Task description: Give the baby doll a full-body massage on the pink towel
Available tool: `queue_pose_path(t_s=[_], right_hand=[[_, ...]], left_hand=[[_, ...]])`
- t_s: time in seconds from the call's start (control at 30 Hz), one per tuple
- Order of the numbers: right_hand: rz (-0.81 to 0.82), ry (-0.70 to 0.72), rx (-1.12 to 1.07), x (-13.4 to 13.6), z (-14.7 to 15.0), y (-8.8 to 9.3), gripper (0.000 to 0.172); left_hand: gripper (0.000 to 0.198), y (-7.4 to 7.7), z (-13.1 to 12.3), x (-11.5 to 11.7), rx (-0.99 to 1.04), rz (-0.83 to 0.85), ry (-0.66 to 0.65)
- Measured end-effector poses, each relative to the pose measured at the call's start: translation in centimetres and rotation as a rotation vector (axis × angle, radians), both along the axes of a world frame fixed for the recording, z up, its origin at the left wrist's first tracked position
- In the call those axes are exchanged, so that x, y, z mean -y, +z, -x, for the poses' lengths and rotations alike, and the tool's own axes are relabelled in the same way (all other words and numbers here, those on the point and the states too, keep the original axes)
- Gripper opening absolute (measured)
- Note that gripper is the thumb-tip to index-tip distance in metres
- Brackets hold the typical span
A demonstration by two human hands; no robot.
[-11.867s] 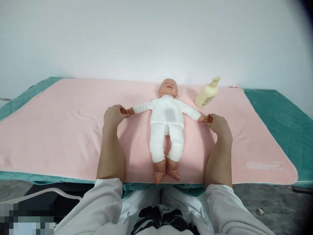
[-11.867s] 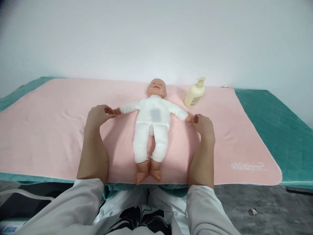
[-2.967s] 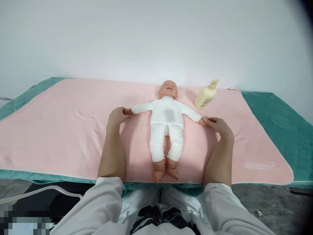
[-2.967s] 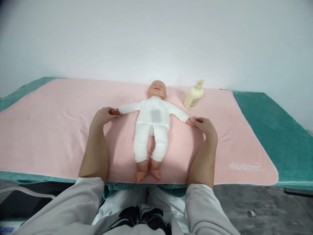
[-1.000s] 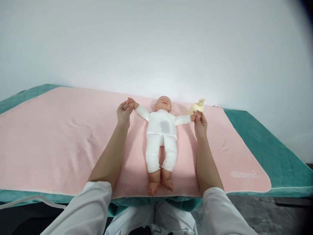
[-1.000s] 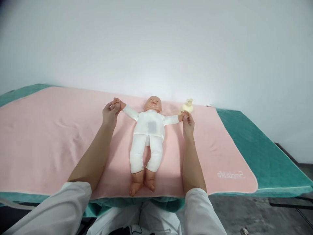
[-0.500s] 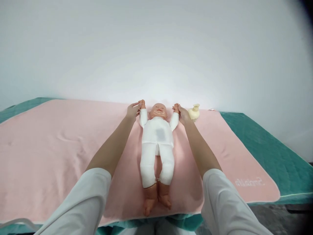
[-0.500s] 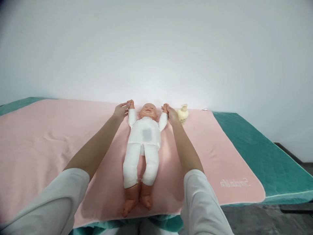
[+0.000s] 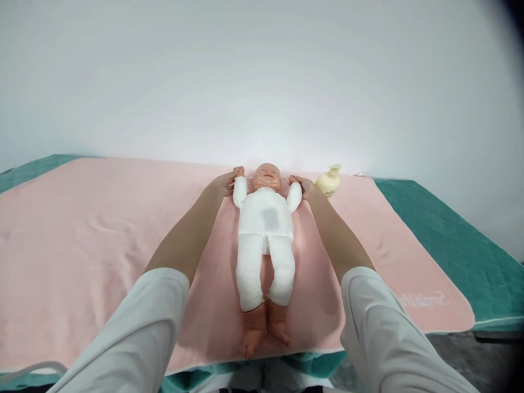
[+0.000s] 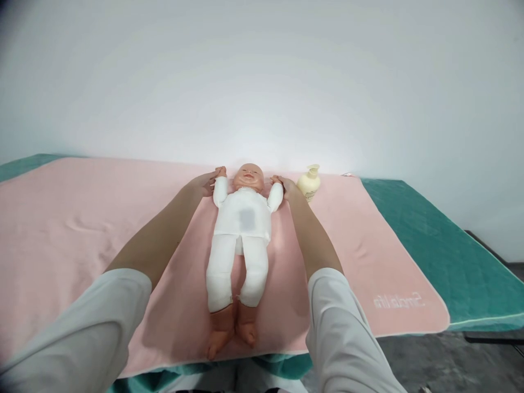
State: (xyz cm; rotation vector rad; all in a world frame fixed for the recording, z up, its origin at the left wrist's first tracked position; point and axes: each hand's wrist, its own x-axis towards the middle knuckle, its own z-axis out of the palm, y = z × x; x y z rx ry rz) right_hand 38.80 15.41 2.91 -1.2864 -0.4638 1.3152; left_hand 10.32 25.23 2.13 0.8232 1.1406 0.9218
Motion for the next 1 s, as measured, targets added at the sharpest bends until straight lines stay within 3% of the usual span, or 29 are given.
queue_pose_path(t_s=[0.13, 0.27, 0.47, 0.53, 0.63, 0.77, 0.87, 1.0], right_hand=[[0.047, 0.04, 0.063, 0.0, -0.5, -0.5, 0.012], [-0.021, 0.012, 0.137, 0.0, -0.6, -0.3, 0.01], [-0.275, -0.016, 0.241, 1.8, 0.1, 1.2, 0.022], [-0.389, -0.015, 0.306, 3.1, 0.4, 1.9, 0.025], [-0.514, -0.023, 0.421, 5.7, 0.8, 2.9, 0.034], [-0.571, -0.054, 0.601, 9.9, 1.3, 3.5, 0.041], [-0.502, -0.13, 0.843, 13.3, 1.8, 3.2, 0.046], [-0.351, -0.205, 1.091, 17.8, 2.9, 2.2, 0.052]], left_hand=[[0.032, -0.2, 0.1, 0.0, -0.035, 0.074, -0.004], [0.031, 0.9, 0.2, 0.9, -0.045, 0.041, -0.01], [0.033, 3.2, 0.6, 4.3, -0.016, -0.421, -0.129], [0.036, 3.8, 0.9, 5.6, -0.012, -0.514, -0.152], [0.034, 4.6, 1.3, 7.5, -0.055, -0.648, -0.082], [0.041, 5.9, 2.3, 10.4, -0.32, -0.843, -0.037], [0.051, 6.9, 3.2, 13.0, -0.576, -0.947, -0.02], [0.046, 6.9, 4.2, 16.6, -0.796, -0.915, 0.03]])
